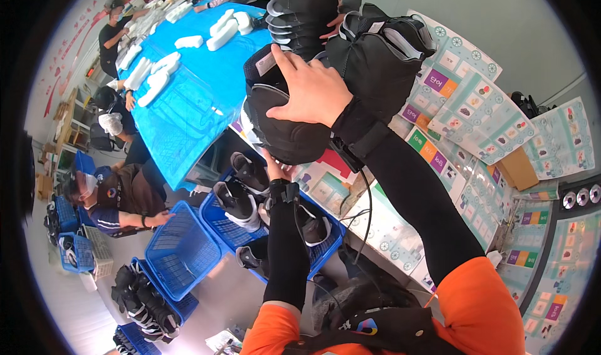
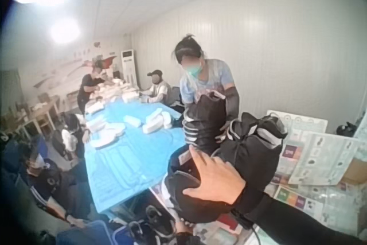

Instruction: The person transports a blue bin of shoes across the room, places black shoe components onto a workspace, and uses a handheld air tool to blow air onto the interior of a black shoe.

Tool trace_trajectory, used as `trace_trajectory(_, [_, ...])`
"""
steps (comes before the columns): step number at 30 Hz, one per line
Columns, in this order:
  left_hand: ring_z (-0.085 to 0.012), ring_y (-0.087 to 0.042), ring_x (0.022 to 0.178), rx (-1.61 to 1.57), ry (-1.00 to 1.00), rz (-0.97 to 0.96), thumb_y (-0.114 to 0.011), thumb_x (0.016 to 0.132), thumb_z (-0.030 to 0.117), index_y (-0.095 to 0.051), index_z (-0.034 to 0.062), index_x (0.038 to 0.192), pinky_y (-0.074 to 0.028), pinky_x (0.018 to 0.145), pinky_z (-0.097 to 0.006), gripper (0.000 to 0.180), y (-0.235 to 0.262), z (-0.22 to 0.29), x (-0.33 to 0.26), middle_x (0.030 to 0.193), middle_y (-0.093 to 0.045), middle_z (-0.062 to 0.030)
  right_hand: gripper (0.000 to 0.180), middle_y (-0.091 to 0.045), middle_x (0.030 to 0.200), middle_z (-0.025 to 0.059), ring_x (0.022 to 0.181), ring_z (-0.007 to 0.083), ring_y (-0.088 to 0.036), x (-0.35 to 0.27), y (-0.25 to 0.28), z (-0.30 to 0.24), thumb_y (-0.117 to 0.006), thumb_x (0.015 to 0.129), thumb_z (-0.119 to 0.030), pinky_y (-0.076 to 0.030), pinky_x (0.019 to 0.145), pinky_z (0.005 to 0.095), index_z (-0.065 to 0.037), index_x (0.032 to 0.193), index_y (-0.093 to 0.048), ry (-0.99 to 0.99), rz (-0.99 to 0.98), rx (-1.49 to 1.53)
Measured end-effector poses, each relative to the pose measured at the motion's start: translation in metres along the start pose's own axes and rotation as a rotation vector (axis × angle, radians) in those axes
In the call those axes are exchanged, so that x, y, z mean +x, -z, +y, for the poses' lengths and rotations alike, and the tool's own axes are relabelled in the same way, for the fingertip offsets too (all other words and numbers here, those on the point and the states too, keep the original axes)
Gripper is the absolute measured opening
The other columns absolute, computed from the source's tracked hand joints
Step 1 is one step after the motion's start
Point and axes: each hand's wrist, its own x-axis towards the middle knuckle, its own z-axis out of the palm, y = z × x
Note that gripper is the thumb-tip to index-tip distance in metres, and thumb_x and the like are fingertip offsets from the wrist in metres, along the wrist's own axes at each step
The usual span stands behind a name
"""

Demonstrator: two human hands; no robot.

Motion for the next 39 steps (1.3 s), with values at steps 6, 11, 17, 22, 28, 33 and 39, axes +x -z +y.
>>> trace_trajectory(6, [-0.0218, -0.07, 0.103, -0.245, 0.02, 0.041, -0.052, 0.087, 0.082, -0.056, 0.0169, 0.138, -0.059, 0.078, -0.035, 0.083, -0.011, -0.022, 0.011, 0.126, -0.068, -0.0024, 0.111, -0.059, 0.135, 0.0198, 0.106, 0.0443, -0.066, 0.013, -0.002, 0.007, -0.079, 0.074, -0.058, -0.056, 0.09, 0.048, -0.006, 0.158, -0.028, -0.06, -0.059, 0.005])
trace_trajectory(11, [-0.0084, -0.051, 0.05, -0.209, -0.076, -0.023, -0.056, 0.092, 0.072, -0.065, 0.0192, 0.112, -0.036, 0.04, -0.02, 0.057, 0.009, -0.044, 0.001, 0.084, -0.068, 0.0057, 0.098, -0.065, 0.121, 0.0251, 0.096, 0.0412, -0.071, 0.031, 0.019, 0.021, -0.078, 0.075, -0.056, -0.058, 0.083, 0.0472, -0.002, 0.148, -0.041, 0.044, 0.146, -0.009])
trace_trajectory(17, [-0.0257, -0.067, 0.063, 0.367, 0.024, 0.356, -0.054, 0.1, 0.053, -0.05, 0.01, 0.143, -0.05, 0.043, -0.038, 0.061, 0.04, -0.081, 0.012, 0.093, -0.07, -0.0075, 0.086, -0.071, 0.097, 0.0184, 0.088, 0.0382, -0.071, 0.028, 0.01, 0.018, -0.078, 0.076, -0.049, -0.058, 0.076, 0.046, -0.005, 0.143, -0.048, 0.026, 0.02, -0.031])
trace_trajectory(22, [-0.0445, -0.049, 0.133, 0.723, -0.607, 0.101, -0.064, 0.09, 0.018, -0.014, -0.0058, 0.158, -0.039, 0.112, -0.043, 0.087, 0.035, -0.055, -0.078, 0.147, -0.044, -0.0332, 0.064, -0.071, 0.089, 0.0154, 0.088, 0.0366, -0.07, 0.03, 0.0, 0.025, -0.077, 0.075, -0.046, -0.057, 0.076, 0.046, -0.003, 0.119, -0.062, -0.029, 0.155, 0.043])
trace_trajectory(28, [-0.0524, -0.031, 0.145, 1.085, -1.149, 0.273, -0.093, 0.061, 0.026, -0.019, -0.0058, 0.155, -0.028, 0.119, -0.053, 0.124, -0.08, -0.068, -0.148, 0.156, -0.026, -0.0373, 0.042, -0.069, 0.081, 0.0135, 0.087, 0.0333, -0.068, 0.023, 0.01, 0.031, -0.078, 0.074, -0.043, -0.056, 0.074, 0.0451, -0.003, 0.084, -0.068, 0.038, 0.094, 0.046])
trace_trajectory(33, [-0.0507, -0.041, 0.136, 1.055, -1.107, 0.264, -0.091, 0.065, 0.023, -0.033, -0.005, 0.148, -0.039, 0.11, -0.053, 0.105, -0.095, -0.035, -0.096, 0.15, -0.037, -0.0341, 0.056, -0.069, 0.092, 0.012, 0.106, 0.0351, -0.064, 0.007, -0.006, 0.021, -0.082, 0.071, -0.042, -0.052, 0.08, 0.0466, -0.003, 0.107, -0.062, 0.124, 0.072, -0.047])
trace_trajectory(39, [-0.0438, -0.046, 0.132, 0.881, -1.108, 0.136, -0.087, 0.071, 0.019, -0.045, -0.0002, 0.145, -0.038, 0.111, -0.048, 0.087, -0.087, -0.027, -0.1, 0.14, -0.05, -0.0238, 0.065, -0.065, 0.111, 0.0134, 0.125, 0.0381, -0.053, -0.026, -0.022, -0.013, -0.084, 0.07, -0.042, -0.044, 0.097, 0.0549, -0.004, 0.114, -0.056, 0.066, 0.091, -0.109])
